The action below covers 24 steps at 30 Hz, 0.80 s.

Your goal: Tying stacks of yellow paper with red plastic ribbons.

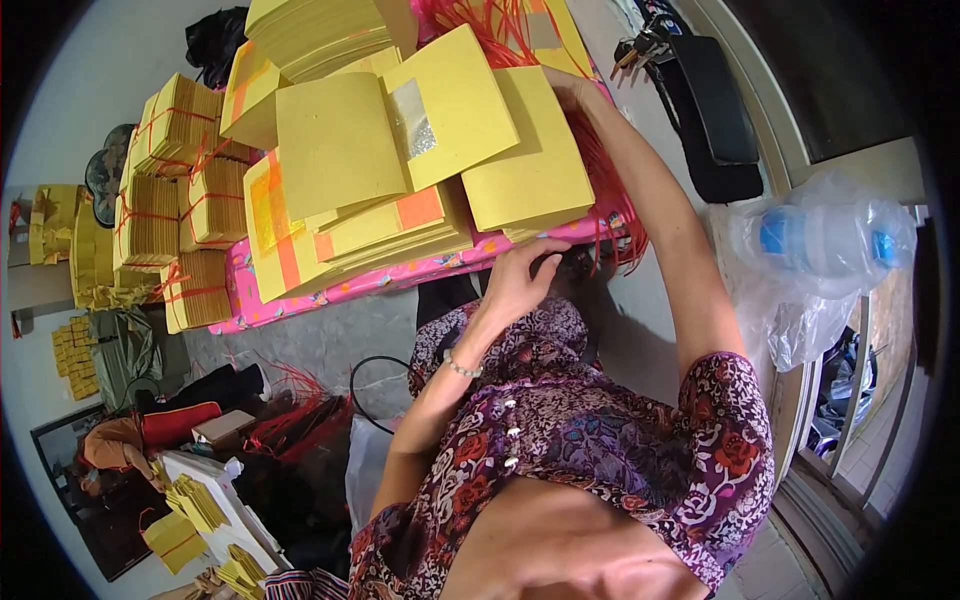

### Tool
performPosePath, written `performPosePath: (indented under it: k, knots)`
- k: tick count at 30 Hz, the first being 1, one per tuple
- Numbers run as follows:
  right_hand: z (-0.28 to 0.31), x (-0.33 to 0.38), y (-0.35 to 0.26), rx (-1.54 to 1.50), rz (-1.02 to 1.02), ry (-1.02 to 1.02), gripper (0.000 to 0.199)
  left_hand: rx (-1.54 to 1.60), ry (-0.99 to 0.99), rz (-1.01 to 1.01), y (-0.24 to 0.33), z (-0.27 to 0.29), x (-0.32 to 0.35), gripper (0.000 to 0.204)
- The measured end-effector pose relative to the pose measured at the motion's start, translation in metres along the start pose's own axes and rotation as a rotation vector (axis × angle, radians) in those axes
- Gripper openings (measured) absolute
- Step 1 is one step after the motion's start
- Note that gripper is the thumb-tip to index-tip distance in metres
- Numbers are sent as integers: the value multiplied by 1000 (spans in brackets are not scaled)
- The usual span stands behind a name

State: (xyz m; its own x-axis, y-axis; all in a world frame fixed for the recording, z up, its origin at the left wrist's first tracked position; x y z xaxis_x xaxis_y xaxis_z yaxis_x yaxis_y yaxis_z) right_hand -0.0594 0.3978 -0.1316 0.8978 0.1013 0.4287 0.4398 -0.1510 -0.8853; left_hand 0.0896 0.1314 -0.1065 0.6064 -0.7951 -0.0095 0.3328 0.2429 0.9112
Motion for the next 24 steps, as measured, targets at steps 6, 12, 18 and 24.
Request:
performPosePath:
  k: [6,12,18,24]
  knots:
    - [44,-9,20,3,-2,40,46,10,113,-10,-7,3,13,19]
    - [-1,30,-47,-156,322,-170,41,62,41,-89,43,43,33,16]
    - [39,36,-87,514,650,315,40,-71,428,-270,87,105,38,18]
    - [-56,77,-120,1008,646,288,25,-671,708,-508,89,159,20,29]
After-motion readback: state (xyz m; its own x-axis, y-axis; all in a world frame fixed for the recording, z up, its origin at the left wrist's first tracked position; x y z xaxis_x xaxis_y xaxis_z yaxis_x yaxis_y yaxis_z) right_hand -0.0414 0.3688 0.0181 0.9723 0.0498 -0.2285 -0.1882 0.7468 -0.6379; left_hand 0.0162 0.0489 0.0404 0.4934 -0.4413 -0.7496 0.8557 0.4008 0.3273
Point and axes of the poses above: each hand's wrist, its own x-axis away from the middle knuckle, its own z-axis out of the back of the hand, y = z × x, the point moved 2 cm from there along -x, towards the middle knuckle, and after that the axes turned 1 degree about y, right-handed, at the moved point
